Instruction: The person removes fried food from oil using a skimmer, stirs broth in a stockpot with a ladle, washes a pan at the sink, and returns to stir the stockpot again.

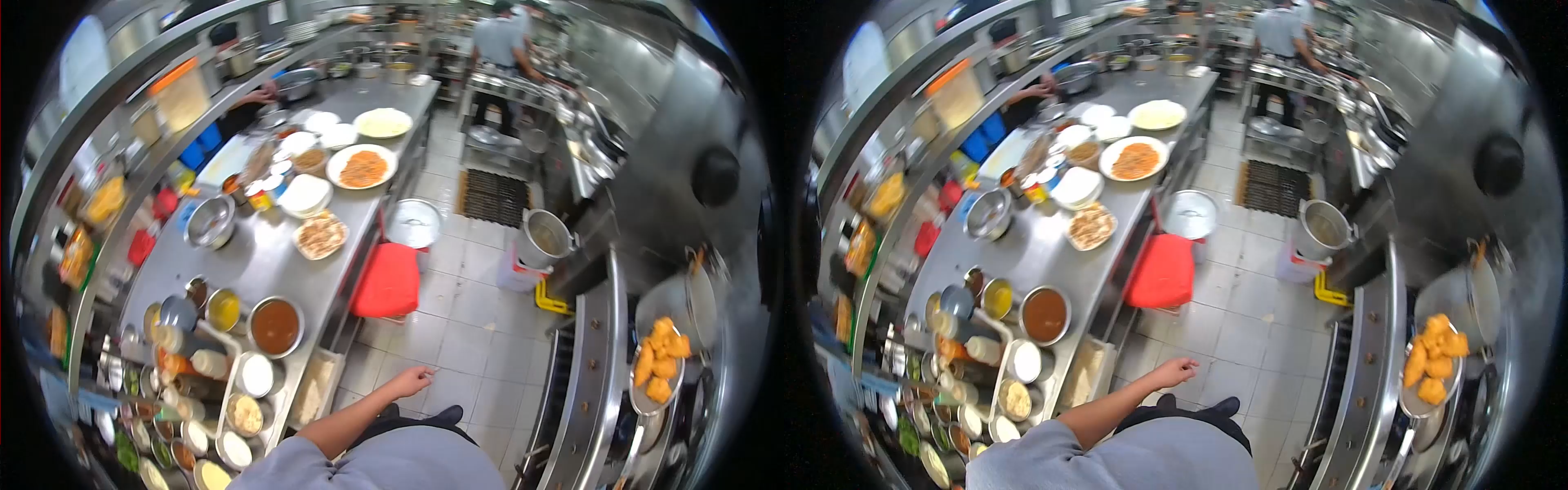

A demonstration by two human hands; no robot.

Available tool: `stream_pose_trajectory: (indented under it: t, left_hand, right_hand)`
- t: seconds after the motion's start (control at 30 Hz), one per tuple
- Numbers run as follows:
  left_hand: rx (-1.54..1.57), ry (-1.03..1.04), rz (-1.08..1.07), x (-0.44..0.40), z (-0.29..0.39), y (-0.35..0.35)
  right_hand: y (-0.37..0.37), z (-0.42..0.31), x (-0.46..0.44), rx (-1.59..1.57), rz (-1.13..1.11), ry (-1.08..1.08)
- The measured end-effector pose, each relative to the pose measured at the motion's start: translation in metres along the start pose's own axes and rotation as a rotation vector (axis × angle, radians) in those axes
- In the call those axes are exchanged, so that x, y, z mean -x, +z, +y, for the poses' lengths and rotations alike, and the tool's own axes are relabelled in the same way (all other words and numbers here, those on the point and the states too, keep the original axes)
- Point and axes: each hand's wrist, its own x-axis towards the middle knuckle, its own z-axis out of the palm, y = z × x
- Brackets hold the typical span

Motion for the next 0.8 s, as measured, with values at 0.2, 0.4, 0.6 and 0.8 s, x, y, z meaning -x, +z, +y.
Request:
stream_pose_trajectory:
  t: [0.2, 0.4, 0.6, 0.8]
  left_hand:
    - [0.169, 0.034, 0.2, 0.056, 0.001, -0.035]
    - [0.176, 0.048, 0.33, 0.127, -0.023, -0.055]
    - [0.313, -0.123, 0.582, 0.194, -0.076, -0.027]
    - [0.516, -0.495, 1.013, 0.25, -0.12, 0.044]
  right_hand:
    - [0.172, -0.118, -0.055, -0.099, -0.578, -0.076]
    - [0.382, -0.223, -0.076, -0.075, -1.282, -0.267]
    - [0.576, -0.304, -0.029, -0.001, -1.722, -0.445]
    - [0.719, -0.365, 0.057, 0.009, -1.912, -0.511]
